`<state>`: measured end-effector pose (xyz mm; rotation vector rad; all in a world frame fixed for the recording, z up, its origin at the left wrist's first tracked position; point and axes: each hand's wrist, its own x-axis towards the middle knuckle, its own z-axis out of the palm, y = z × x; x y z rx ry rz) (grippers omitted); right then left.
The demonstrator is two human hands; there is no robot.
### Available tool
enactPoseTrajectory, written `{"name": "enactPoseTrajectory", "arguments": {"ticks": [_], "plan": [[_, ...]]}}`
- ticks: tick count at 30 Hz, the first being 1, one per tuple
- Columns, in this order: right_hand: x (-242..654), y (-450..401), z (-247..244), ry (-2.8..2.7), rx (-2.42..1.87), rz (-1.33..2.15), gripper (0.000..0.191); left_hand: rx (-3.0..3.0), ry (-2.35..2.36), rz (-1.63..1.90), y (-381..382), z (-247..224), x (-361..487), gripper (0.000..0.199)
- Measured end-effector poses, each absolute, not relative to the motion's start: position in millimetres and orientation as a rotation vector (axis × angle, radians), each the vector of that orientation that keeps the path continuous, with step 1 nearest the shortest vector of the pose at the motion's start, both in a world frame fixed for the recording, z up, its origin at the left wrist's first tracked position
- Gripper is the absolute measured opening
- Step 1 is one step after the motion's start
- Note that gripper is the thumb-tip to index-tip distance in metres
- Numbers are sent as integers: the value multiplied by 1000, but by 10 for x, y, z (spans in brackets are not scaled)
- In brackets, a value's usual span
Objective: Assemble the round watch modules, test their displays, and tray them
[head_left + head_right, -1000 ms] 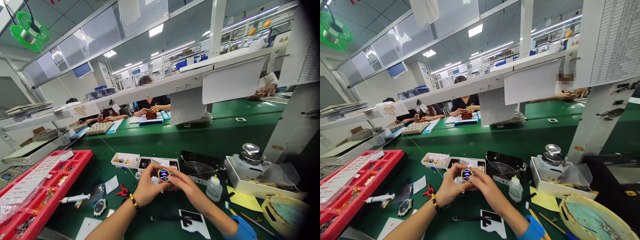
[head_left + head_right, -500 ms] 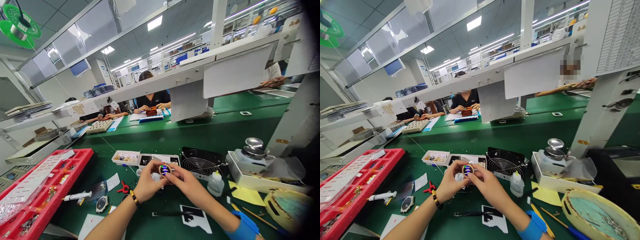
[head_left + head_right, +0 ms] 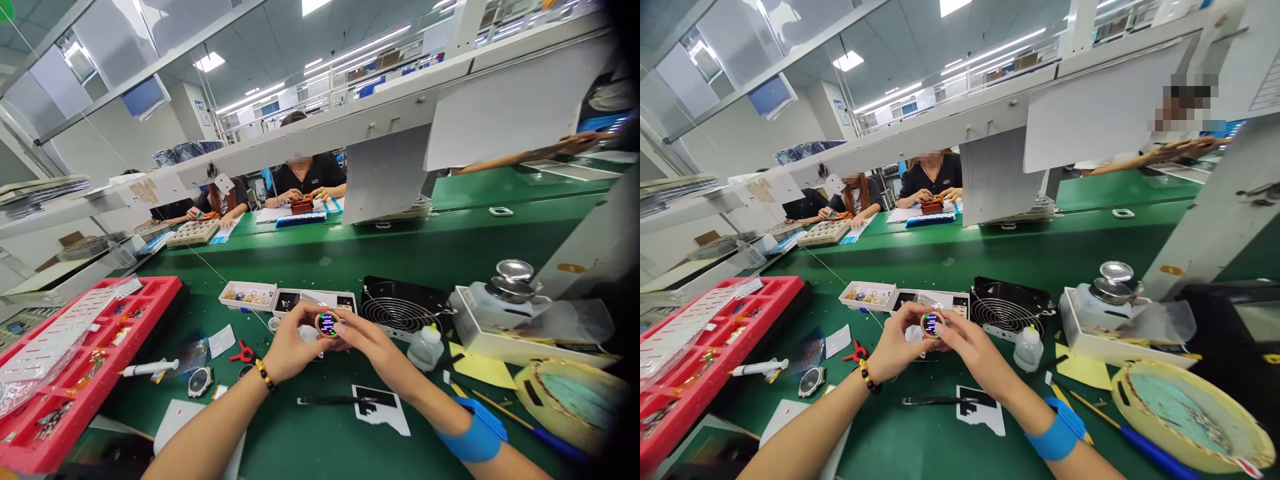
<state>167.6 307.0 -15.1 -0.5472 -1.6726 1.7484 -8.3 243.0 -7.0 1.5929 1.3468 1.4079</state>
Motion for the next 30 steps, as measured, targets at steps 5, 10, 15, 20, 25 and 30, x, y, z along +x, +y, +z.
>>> {"name": "enactPoseTrajectory", "arguments": {"ticks": [5, 10, 15, 20, 25, 30], "plan": [[1664, 3079, -208, -1703, -516, 1793, 56, 1589, 1352, 1421, 2430, -75, -67, 41], [1661, 3077, -218, -1700, -506, 1800, 54, 1591, 1342, 1422, 2434, -97, -83, 42], [1658, 3065, -220, -1700, -518, 1786, 53, 1589, 1333, 1418, 2434, -102, -91, 43], [1658, 3059, -219, -1702, -524, 1765, 51, 1580, 1337, 1413, 2432, -92, -86, 43], [1658, 3059, -209, -1698, -531, 1761, 50, 1608, 1347, 1411, 2431, -93, -92, 42], [1655, 3066, -190, -1712, -532, 1751, 51, 1616, 1331, 1421, 2431, -96, -90, 42]]}}
